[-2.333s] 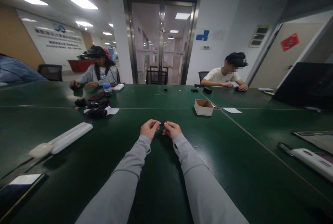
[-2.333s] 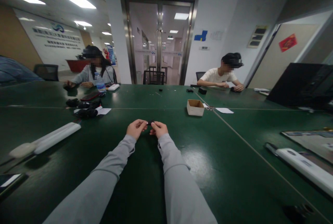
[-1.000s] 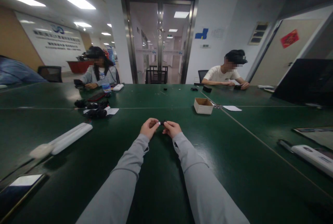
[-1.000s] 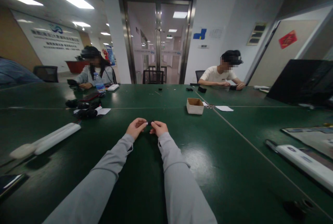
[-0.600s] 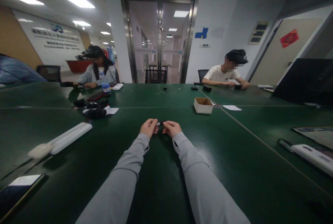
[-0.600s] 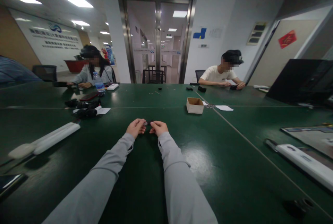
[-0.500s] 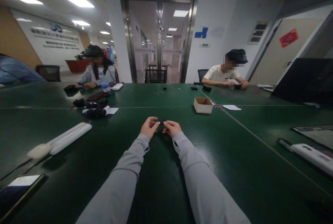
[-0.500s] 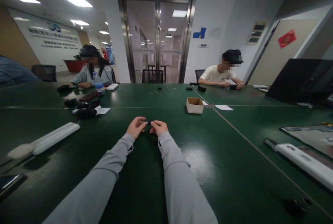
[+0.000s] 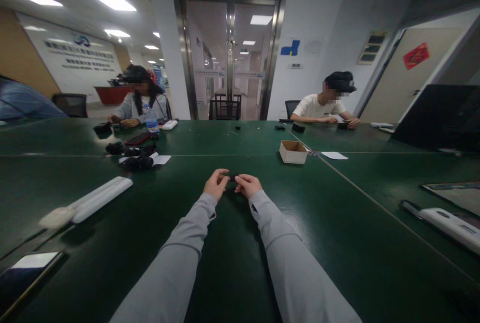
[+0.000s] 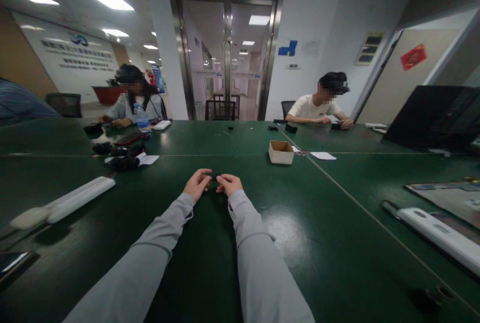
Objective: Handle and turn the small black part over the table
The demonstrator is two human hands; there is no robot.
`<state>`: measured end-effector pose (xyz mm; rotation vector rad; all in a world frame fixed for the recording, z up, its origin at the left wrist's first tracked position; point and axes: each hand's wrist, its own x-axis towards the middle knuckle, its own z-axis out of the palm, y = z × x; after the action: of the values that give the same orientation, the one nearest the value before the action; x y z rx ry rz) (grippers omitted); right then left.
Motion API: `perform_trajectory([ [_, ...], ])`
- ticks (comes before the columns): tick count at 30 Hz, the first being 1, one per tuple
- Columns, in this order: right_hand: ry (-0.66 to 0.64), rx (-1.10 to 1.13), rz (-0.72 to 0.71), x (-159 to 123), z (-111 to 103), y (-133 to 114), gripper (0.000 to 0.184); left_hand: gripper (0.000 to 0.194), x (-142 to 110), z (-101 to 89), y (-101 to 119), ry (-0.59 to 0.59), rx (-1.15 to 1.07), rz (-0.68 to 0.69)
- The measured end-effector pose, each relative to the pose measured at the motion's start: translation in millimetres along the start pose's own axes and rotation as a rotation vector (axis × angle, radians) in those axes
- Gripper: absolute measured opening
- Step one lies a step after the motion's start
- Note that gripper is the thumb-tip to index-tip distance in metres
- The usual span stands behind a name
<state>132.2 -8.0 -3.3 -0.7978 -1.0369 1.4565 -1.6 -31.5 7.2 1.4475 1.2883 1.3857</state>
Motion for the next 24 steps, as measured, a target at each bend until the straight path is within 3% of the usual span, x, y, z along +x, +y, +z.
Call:
perform_trajectory([
  [4, -0.001, -0.017, 0.001, 0.5, 0.0, 0.2, 0.037, 0.036, -0.3, -0.3, -0.8, 0.006, 0.014, -0.031],
  [8, 0.006, -0.022, -0.006, 1.3, -0.4, 0.8, 0.036, 0.038, -0.3, -0.9, -0.4, 0.019, 0.035, 0.056],
  [12, 0.014, -0.020, -0.002, 1.7, 0.1, 0.9, 0.036, 0.033, -0.7, -1.1, 0.8, 0.010, 0.031, -0.015],
  [15, 0.012, -0.013, 0.001, 1.5, 0.6, 0.6, 0.035, 0.035, -1.3, -1.1, 0.9, 0.006, 0.043, 0.042],
  [19, 0.015, -0.009, 0.000, 1.7, 0.5, 1.0, 0.036, 0.034, -1.6, -1.5, 0.2, -0.018, 0.045, 0.020],
  [22, 0.022, -0.015, 0.002, 2.4, -0.2, 1.7, 0.035, 0.034, -1.3, -1.9, -0.5, -0.001, 0.080, 0.118],
  [24, 0.011, -0.021, 0.004, 2.8, -0.6, 2.3, 0.034, 0.032, -0.7, -2.1, -1.1, 0.004, 0.070, 0.088],
])
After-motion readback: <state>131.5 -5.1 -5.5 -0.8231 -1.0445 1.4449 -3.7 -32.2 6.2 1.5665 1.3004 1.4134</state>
